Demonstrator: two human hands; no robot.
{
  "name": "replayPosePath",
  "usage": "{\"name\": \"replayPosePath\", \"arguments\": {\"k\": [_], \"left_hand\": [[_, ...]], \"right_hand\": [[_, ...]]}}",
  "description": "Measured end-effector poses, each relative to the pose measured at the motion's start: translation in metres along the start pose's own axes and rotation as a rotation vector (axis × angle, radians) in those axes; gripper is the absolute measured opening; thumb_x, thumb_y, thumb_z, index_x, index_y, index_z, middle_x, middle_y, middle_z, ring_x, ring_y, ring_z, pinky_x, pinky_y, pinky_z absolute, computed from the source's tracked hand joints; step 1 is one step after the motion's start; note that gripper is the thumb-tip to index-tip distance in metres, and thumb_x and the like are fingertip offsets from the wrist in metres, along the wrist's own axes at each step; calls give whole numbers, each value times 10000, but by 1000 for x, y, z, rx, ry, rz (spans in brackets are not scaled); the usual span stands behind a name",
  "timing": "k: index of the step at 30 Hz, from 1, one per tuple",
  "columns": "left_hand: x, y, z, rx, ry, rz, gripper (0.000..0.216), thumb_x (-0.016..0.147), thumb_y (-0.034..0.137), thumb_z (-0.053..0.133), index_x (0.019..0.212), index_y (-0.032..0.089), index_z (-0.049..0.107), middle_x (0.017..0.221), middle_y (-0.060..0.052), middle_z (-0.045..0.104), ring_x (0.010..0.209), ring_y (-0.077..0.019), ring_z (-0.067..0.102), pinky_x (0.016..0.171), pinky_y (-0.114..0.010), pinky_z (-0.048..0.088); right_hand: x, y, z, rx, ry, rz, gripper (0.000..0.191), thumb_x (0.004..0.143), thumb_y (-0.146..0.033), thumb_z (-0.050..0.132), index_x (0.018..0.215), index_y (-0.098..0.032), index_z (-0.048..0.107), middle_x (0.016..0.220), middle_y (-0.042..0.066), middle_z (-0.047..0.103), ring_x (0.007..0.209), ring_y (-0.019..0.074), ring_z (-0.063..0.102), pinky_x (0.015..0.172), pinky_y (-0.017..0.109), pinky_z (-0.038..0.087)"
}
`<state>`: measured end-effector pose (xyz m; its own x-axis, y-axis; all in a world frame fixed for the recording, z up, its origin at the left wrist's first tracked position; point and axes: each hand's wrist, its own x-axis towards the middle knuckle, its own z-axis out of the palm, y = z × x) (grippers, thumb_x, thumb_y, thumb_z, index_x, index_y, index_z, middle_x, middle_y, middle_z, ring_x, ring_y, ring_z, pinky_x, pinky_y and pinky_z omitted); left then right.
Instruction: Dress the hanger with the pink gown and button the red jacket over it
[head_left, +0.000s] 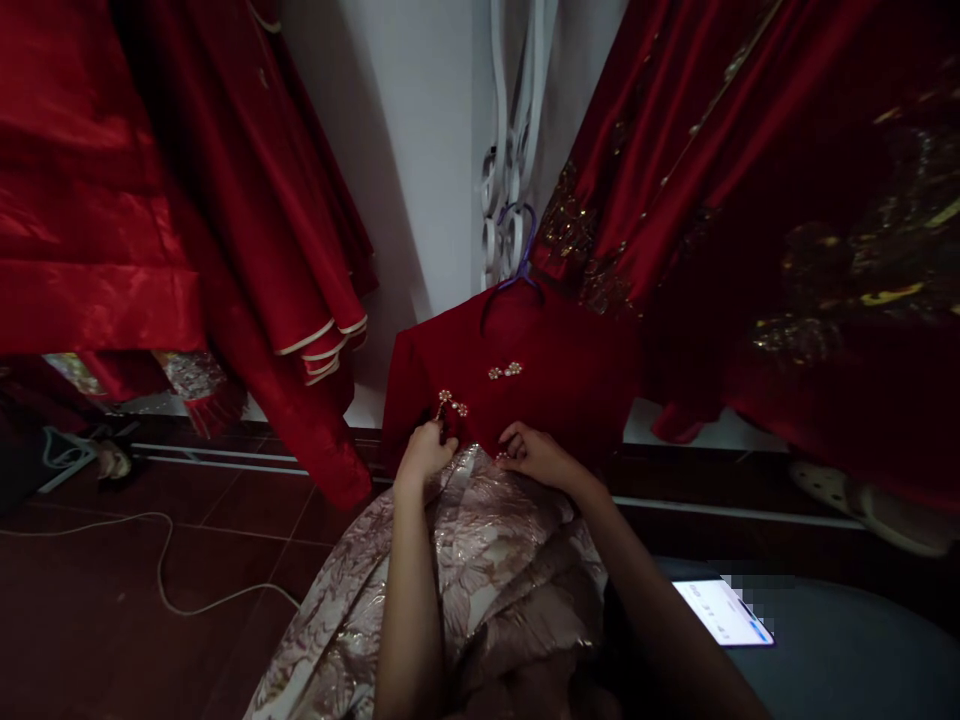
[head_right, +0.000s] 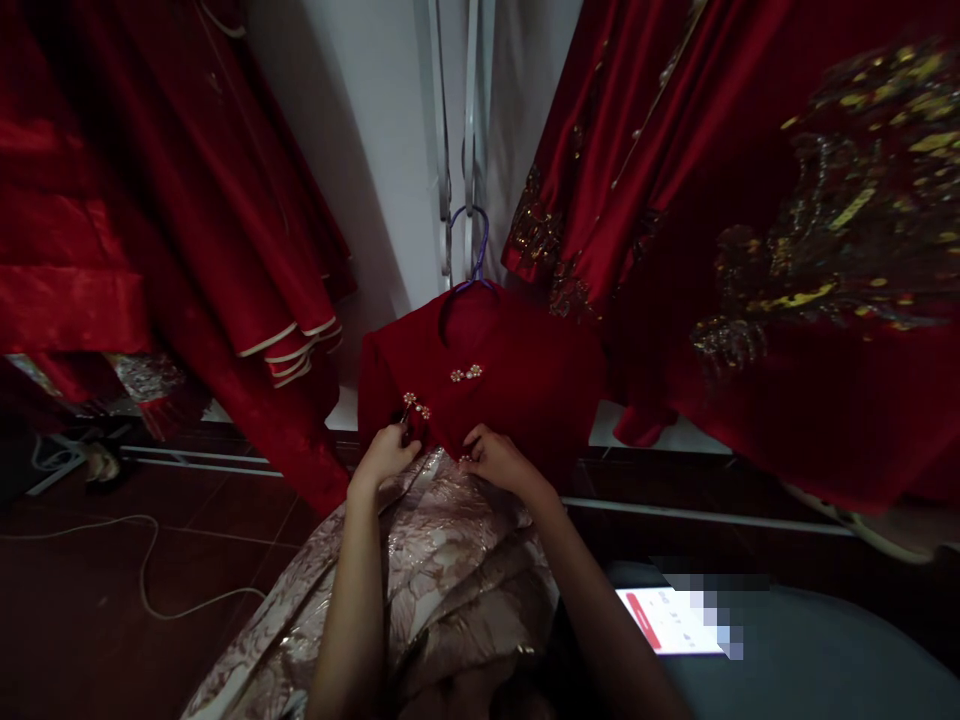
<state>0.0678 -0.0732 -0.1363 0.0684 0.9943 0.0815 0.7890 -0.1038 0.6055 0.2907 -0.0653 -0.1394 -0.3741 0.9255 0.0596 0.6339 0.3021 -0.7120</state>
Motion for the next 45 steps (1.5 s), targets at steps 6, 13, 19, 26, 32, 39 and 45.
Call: {"name": "replayPosePath", "arguments": {"k": [6, 13, 19, 26, 32, 39, 45], "left_hand": [[-10, 6, -22, 41, 21, 15, 178, 757, 215, 518, 842, 157, 664, 819, -85, 680, 758, -161, 616, 675, -231, 392], [-8, -1, -15, -38, -27, -20, 95, 689, 241, 600, 737, 164, 628, 747, -55, 666, 698, -160, 611, 654, -232, 417], [-10, -8, -13, -160, -87, -98, 383, 567, 255, 716, 920, 164, 598, 897, -81, 670, 827, -207, 626, 729, -256, 447], [-4, -11, -8, -255, -60, 103, 321, 706, 220, 577, 1018, 170, 523, 1002, -72, 629, 893, -172, 595, 823, -276, 440], [5, -5, 12, -225, 3, 11, 386, 696, 248, 602, 1039, 140, 461, 971, -99, 619, 867, -186, 598, 787, -283, 433], [-3, 6, -13, -299, 92, 79, 119, 767, 250, 536, 838, 170, 485, 809, -18, 585, 749, -124, 549, 728, -237, 413], [-12, 23, -12, -683, -255, 182, 361, 663, 329, 689, 856, 167, 430, 788, 11, 526, 668, -78, 532, 676, -226, 446]], "right_hand": [[-5, -10, -16, 17, -45, 108, 236, 643, -340, 686, 800, -166, 658, 726, 41, 692, 659, 148, 638, 604, 224, 453], [-11, -13, -26, -51, -38, 146, 247, 610, -407, 706, 695, -178, 668, 696, 42, 702, 661, 170, 643, 558, 229, 431], [-10, -5, -25, -29, -79, 107, 259, 623, -427, 695, 708, -185, 670, 745, 42, 710, 697, 174, 645, 590, 237, 444], [-8, -2, -21, -9, -118, 59, 220, 666, -394, 661, 737, -186, 669, 750, 37, 711, 692, 166, 646, 610, 238, 452], [-9, -6, -22, 13, -117, 53, 191, 678, -361, 650, 742, -181, 670, 756, 47, 712, 700, 173, 645, 625, 255, 458], [-12, -11, -23, 123, -136, 77, 184, 730, -342, 609, 781, -167, 635, 738, 53, 697, 588, 135, 626, 537, 230, 469], [-5, -5, -20, 193, 42, 153, 172, 732, -314, 616, 818, -164, 620, 701, 47, 676, 572, 138, 634, 485, 217, 495]]}}
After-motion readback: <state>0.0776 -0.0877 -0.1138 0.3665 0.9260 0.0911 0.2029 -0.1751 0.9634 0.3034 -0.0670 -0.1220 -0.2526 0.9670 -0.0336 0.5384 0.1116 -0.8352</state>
